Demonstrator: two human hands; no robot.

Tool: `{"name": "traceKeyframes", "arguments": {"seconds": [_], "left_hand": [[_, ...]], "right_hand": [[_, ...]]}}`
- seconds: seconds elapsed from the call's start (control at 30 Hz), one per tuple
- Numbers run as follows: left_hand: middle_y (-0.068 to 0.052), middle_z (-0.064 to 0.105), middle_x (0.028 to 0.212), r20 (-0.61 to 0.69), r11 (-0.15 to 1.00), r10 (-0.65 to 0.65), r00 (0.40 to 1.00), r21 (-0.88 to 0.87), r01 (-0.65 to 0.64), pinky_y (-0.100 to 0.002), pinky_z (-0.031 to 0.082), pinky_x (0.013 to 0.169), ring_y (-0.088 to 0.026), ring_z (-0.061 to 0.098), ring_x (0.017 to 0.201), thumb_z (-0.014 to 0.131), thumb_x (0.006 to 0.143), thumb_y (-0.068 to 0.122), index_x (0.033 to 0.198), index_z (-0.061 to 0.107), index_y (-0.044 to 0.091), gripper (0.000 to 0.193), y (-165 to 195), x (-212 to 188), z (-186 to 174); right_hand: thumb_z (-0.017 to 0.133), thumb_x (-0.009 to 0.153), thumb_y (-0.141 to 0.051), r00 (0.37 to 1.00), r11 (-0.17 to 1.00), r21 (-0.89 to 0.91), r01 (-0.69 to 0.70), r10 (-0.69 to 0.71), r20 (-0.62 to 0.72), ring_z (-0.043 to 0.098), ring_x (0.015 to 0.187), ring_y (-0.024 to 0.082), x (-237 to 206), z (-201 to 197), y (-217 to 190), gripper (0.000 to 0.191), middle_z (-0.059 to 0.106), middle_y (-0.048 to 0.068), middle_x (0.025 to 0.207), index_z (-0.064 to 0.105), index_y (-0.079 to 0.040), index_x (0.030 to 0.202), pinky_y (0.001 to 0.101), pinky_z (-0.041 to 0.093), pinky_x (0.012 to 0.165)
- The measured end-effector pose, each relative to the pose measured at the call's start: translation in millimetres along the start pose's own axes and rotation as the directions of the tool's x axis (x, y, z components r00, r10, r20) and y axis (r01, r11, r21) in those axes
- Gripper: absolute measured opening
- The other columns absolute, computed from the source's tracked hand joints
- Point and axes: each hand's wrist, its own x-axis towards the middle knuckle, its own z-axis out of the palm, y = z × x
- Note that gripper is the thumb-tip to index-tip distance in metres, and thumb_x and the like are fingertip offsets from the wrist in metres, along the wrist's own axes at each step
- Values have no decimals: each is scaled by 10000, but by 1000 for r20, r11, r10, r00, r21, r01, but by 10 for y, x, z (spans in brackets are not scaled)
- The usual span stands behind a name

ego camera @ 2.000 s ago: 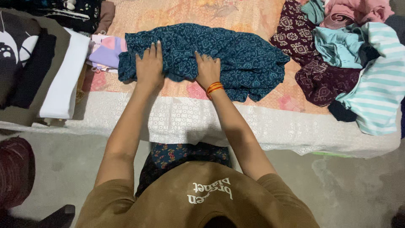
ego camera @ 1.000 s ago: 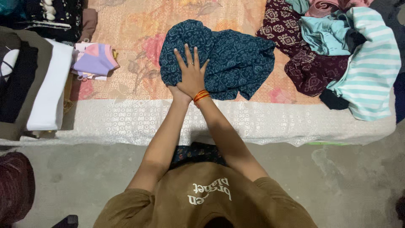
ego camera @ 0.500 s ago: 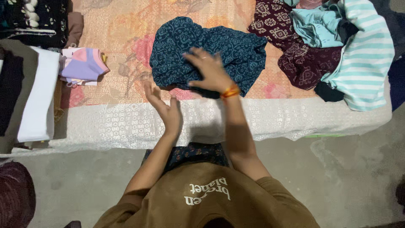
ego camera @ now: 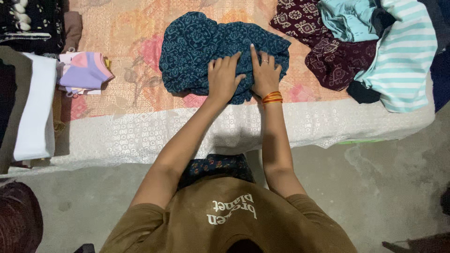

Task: The person folds clean clothes on a bed. They spread out a dark patterned garment, align its edges and fold it over repeatedly, smooth it flat, set it aside, then pick up a striped shirt, spread it out and begin folding it.

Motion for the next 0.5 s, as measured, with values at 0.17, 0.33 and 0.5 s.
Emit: {"name": "traceKeyframes", "arguments": {"seconds": [0.17,0.33,0.5], "left_hand": [[-69,705,918,-34,1000,-21,999,-24,20,-494,414,917,-285,636,925,737,932,320,925,750,130,190,-204,187,171],[-110,676,819,-138,927,-179,974,-354,120,-435,447,718,-283,636,791,662,972,328,854,710,71,287,-489,457,230],[-116,531,632,13,789,-274,962,-569,233,-365,401,569,-166,501,578,638,1009,326,777,600,-6,407,-643,607,282]], "right_hand": [[1042,473,-333,987,852,501,150,-103,-122,404,1317,401,-81,-131,457,1389,442,200,1435,269,-106,1605,567,382,1065],[978,707,-387,922,768,640,-29,268,-280,535,1312,292,-157,-339,597,727,546,104,1332,653,-101,1292,454,486,1148],[929,665,-519,928,927,372,-57,187,-322,521,1127,333,-27,-203,187,619,613,102,1137,736,-53,1024,505,375,992]]}}
